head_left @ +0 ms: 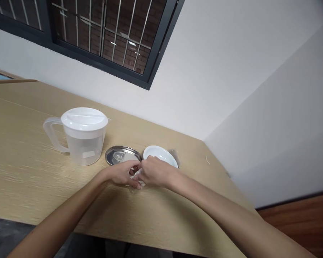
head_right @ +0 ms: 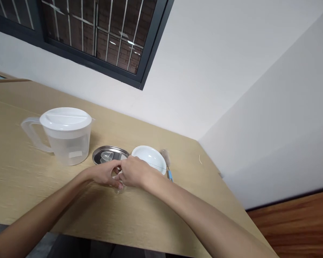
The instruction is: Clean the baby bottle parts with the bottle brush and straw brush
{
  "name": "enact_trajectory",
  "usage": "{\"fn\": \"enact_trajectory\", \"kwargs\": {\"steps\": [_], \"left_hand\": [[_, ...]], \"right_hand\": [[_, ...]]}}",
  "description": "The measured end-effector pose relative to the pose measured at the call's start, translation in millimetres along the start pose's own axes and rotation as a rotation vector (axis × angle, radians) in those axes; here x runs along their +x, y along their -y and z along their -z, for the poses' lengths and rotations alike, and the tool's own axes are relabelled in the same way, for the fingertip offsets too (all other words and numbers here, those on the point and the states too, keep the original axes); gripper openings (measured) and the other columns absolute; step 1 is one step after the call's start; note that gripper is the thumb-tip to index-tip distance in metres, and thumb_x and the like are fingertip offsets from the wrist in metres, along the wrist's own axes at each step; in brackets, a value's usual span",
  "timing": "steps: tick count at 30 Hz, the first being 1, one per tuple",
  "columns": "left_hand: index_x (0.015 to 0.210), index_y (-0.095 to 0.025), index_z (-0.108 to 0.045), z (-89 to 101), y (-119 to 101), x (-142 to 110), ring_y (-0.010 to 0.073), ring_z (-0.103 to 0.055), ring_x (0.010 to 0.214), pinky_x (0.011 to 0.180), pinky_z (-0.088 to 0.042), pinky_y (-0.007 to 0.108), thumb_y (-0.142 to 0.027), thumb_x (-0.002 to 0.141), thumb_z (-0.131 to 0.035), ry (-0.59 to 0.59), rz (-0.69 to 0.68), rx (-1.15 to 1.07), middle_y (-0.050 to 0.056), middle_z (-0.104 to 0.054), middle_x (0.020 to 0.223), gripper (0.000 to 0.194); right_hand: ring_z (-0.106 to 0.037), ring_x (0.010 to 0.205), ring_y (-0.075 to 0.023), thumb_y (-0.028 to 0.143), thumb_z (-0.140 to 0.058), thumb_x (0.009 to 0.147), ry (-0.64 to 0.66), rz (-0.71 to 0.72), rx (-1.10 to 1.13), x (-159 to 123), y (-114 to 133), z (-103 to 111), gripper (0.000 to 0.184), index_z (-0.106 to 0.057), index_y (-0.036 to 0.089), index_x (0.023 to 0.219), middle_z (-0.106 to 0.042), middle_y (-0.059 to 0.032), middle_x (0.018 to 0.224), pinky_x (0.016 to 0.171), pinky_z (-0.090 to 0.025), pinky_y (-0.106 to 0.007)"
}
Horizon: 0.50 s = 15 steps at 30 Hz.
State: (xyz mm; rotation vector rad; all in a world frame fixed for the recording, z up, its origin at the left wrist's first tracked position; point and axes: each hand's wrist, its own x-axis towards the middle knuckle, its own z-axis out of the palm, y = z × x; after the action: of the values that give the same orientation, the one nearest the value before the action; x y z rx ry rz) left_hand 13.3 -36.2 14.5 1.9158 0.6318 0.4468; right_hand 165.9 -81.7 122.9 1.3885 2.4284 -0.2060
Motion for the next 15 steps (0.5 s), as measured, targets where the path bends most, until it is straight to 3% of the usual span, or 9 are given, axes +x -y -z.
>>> {"fn": "enact_trajectory", "kwargs": {"steps": [4,8,15], "left_hand": [[0.111,-0.019,-0.056,1.3,-4.3,-1.0,0.0248,-0.062,0.094,0.078,-0.047,0.033,-0.036,0.058,-0.084,-0.012,-0.033,-0.017,0.005,-0.065,0.105,0.062],[0.109,-0.018,-0.057,1.6,-6.3,-1.1,0.0258,-0.063,0.095,0.076,-0.049,0.033,-0.034,0.058,-0.084,-0.001,0.000,-0.061,0.006,-0.068,0.105,0.061],[0.100,-0.017,-0.060,-5.2,-8.3,-0.1,0.0217,-0.065,0.083,0.066,-0.049,0.028,-0.028,0.064,-0.079,-0.015,-0.036,-0.216,0.005,-0.070,0.093,0.043]], "right_hand": [[-0.069,0.073,-0.0250,0.046,-0.053,0.087,0.048,-0.137,-0.013,6.6,13.3,13.0,0.037,-0.075,0.017,0.086,-0.073,-0.0124,0.075,0.055,-0.044,-0.028],[-0.067,0.055,-0.0206,0.043,-0.055,0.087,0.178,-0.205,0.093,9.2,21.6,24.4,0.035,-0.075,0.015,0.087,-0.072,-0.0095,0.066,0.050,-0.045,-0.026],[-0.065,0.048,-0.0162,0.035,-0.055,0.085,0.185,-0.278,0.277,9.1,16.8,16.2,0.027,-0.073,0.015,0.079,-0.073,-0.0072,0.069,0.049,-0.047,-0.024]]}}
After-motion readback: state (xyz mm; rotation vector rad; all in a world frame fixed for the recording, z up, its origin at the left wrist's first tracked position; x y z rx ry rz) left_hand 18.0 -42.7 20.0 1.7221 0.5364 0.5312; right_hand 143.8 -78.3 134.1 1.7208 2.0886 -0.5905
